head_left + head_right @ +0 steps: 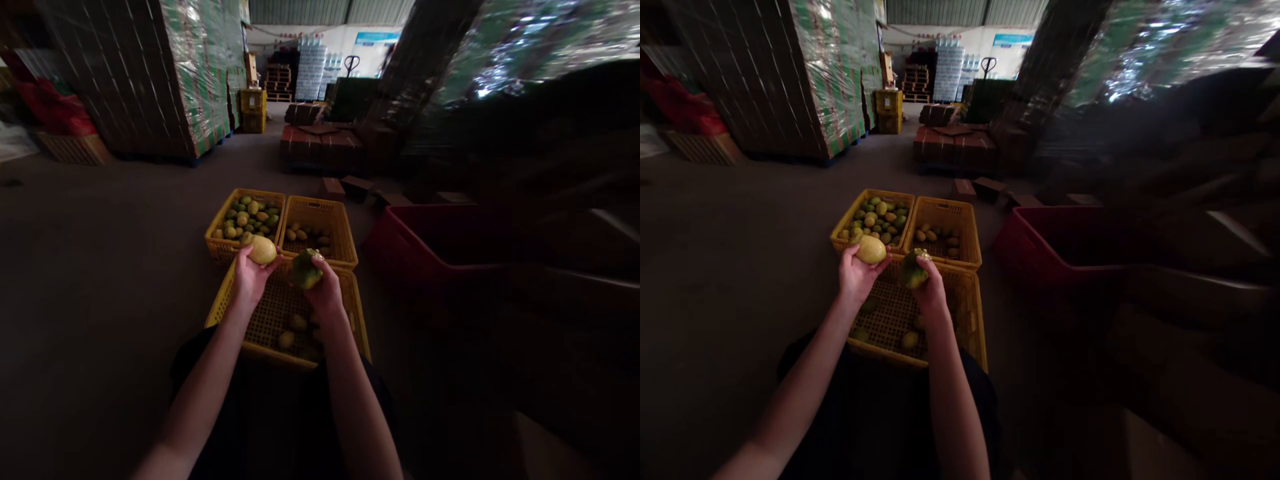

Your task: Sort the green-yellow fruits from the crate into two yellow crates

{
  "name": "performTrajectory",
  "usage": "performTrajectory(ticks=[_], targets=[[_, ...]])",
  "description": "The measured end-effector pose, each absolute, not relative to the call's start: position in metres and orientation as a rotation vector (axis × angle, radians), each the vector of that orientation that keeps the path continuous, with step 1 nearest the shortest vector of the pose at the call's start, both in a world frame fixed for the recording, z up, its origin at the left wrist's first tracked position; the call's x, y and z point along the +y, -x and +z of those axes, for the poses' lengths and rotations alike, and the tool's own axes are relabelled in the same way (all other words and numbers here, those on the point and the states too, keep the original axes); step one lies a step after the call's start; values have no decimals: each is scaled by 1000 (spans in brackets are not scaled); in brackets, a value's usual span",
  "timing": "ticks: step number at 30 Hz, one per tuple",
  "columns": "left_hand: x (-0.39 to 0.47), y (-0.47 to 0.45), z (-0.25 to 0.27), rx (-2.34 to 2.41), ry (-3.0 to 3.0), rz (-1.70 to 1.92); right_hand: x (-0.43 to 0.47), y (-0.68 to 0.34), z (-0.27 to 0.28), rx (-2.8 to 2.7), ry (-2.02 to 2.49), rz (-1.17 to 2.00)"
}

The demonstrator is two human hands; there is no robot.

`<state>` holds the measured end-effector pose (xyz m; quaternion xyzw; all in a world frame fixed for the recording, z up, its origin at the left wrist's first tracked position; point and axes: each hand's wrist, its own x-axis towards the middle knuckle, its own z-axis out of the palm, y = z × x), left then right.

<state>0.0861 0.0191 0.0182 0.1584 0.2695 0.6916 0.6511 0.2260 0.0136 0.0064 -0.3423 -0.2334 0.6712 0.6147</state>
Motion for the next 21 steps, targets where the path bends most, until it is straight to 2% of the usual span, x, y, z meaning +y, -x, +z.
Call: performTrajectory(ticks=[6, 11, 21], targets=[[19, -96, 9, 931, -656, 1702, 12, -227, 1, -680, 799, 1377], [12, -98, 7, 963, -990, 1731, 10, -234, -7, -902, 879, 1158], [5, -96, 11, 1040, -1409, 1683, 6, -242, -4, -1021, 902, 1031]])
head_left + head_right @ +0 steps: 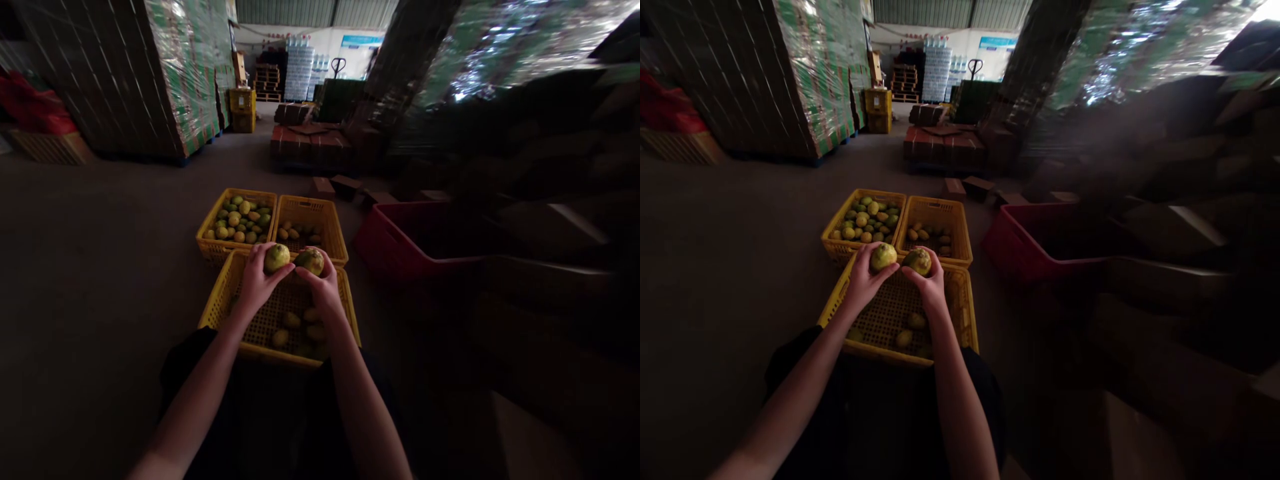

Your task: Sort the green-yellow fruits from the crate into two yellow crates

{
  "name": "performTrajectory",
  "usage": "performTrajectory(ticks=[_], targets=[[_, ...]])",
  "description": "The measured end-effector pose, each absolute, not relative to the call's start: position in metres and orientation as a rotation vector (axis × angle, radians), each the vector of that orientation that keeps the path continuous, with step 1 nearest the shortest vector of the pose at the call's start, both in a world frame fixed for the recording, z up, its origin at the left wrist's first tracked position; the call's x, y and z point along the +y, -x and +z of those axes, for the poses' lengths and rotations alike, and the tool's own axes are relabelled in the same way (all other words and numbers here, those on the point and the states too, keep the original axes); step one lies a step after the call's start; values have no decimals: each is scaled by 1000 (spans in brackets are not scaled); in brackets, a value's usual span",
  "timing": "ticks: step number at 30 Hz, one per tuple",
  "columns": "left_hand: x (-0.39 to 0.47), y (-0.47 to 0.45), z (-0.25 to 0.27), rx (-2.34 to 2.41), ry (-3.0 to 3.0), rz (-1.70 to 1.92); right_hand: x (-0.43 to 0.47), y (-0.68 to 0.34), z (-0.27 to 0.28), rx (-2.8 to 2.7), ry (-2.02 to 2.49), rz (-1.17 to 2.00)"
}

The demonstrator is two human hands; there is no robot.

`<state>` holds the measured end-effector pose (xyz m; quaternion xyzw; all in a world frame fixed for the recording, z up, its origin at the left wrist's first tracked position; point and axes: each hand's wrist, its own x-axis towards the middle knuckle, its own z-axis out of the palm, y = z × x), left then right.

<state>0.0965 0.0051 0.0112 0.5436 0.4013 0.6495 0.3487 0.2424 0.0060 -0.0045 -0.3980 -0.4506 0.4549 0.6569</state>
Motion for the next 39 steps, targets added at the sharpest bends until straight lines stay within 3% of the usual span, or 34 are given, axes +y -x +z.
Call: performTrajectory(ticks=[16, 26, 33, 39], targets=[[5, -93, 15, 1027, -1504, 1604, 5, -243, -5, -1151, 938, 867], [17, -81, -7, 1225, -1917, 1606, -3, -241, -9, -1363, 1043, 415], [13, -91, -4, 1066, -1542, 1623, -5, -237, -10, -1128, 1023, 603], [20, -104, -4, 866, -656, 1542, 0, -246, 1, -566, 876, 906]])
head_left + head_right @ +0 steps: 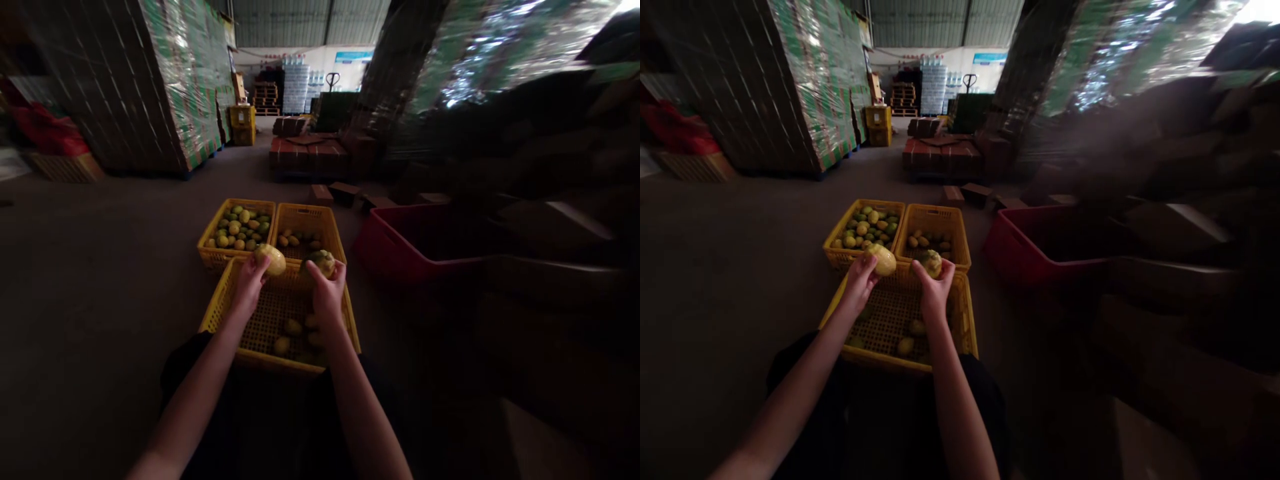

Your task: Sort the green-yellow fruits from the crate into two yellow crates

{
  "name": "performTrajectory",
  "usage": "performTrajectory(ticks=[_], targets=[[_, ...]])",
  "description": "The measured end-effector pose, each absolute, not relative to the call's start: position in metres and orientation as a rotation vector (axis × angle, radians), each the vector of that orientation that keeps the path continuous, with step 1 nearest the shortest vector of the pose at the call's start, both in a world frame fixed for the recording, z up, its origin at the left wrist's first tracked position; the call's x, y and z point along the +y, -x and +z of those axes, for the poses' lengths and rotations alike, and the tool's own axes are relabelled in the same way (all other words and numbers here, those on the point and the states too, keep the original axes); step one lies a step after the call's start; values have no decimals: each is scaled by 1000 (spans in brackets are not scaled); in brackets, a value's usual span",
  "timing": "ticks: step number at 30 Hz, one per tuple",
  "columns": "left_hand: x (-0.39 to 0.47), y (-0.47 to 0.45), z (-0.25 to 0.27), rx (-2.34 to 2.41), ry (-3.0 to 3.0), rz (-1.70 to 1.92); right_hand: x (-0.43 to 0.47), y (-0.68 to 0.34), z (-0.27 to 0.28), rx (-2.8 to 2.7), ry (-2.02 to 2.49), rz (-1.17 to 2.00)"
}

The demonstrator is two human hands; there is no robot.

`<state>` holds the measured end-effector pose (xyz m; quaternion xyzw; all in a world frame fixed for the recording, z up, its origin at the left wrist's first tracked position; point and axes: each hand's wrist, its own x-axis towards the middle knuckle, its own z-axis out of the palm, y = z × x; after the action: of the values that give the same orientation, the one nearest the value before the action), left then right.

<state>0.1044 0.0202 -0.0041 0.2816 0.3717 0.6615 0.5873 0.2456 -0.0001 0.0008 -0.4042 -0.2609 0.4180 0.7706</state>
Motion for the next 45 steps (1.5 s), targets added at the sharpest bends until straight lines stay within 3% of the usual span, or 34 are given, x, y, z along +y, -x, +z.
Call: performTrajectory(ticks=[4, 8, 18, 27, 32, 41, 45], targets=[[19, -102, 3, 583, -206, 1320, 5, -255, 1, -251, 696, 1331], [14, -99, 7, 367, -70, 1315, 4, -256, 1, -72, 676, 1544], [23, -94, 6, 498, 128, 1466, 14, -246, -6, -103, 719, 1632], [25, -100, -1, 593, 97, 1360, 10, -243, -8, -40, 728, 1719], [22, -99, 5, 545, 116, 1346, 7, -240, -14, -262, 740, 1533], [-1, -122, 2, 770, -652, 1586, -22, -222, -2, -894, 925, 596], [-6, -123, 0, 742, -778, 1607, -30, -218, 2, -1047, 923, 518]])
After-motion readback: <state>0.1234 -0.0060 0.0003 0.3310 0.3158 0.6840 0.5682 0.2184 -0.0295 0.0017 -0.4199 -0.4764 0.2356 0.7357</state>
